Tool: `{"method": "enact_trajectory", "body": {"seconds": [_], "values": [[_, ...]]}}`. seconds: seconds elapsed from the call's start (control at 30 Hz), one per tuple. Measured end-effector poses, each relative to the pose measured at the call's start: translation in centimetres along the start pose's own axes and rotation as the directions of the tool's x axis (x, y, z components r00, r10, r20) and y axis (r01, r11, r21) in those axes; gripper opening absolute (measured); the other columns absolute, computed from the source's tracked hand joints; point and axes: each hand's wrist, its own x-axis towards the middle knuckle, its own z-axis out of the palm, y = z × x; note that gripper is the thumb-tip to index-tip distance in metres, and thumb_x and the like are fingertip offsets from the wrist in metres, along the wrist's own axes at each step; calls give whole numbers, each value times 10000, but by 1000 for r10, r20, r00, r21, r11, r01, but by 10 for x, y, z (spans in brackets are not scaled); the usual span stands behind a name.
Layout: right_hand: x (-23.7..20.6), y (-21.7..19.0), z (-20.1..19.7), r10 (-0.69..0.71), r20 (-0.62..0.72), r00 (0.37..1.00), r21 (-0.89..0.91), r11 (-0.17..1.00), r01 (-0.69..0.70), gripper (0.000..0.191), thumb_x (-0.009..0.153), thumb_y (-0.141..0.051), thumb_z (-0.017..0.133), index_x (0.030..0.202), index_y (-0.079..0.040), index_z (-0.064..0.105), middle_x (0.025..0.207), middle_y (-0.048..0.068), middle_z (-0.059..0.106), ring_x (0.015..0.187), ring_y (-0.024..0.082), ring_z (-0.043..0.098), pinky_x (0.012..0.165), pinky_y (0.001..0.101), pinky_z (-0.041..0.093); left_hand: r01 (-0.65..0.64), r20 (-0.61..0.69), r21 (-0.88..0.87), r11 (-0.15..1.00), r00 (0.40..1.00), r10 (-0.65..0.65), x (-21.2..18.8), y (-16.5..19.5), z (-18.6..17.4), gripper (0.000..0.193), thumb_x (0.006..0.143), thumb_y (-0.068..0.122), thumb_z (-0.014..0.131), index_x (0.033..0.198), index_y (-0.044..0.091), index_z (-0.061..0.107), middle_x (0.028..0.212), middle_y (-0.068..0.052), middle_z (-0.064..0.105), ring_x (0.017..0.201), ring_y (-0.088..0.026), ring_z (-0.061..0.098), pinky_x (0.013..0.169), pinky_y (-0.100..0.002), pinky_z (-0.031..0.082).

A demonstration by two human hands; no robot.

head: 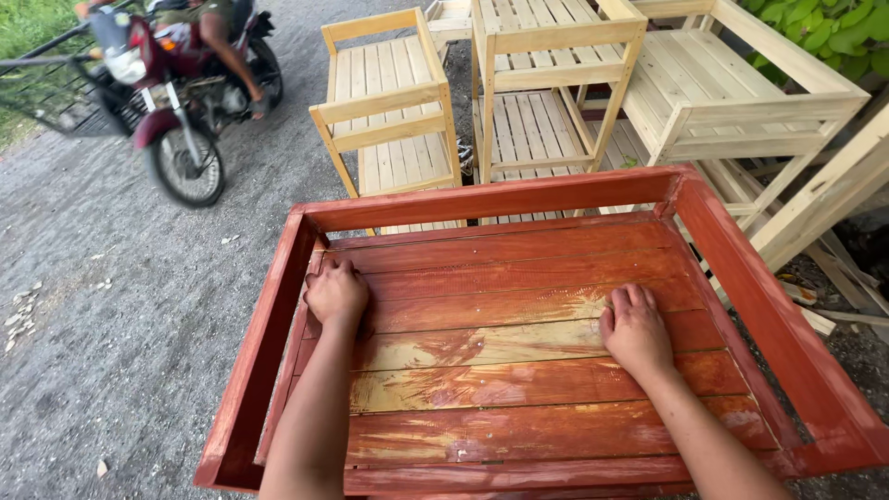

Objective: The person rubs a red-brown stain into a wooden multi-tier shelf unit, first wiping the top tray with a cloth and then working the stain into the wood by hand. They dip the cloth into a bowl of stain, reapply it, and wipe the lower shelves and frame rails of the unit.

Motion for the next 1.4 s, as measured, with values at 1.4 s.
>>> {"method": "enact_trajectory", "body": {"seconds": [1.4], "values": [[-14, -29, -13, 130, 28, 991, -165, 979, -124, 258, 891, -250, 633, 997, -15, 631, 1164, 168, 624, 1141, 382, 590, 996, 487, 498, -534, 49, -318, 784, 816, 575, -40, 185, 14, 304, 887, 395, 611, 1104, 222, 735, 1243, -86, 647, 1194, -408, 576, 874, -545, 542]]}}
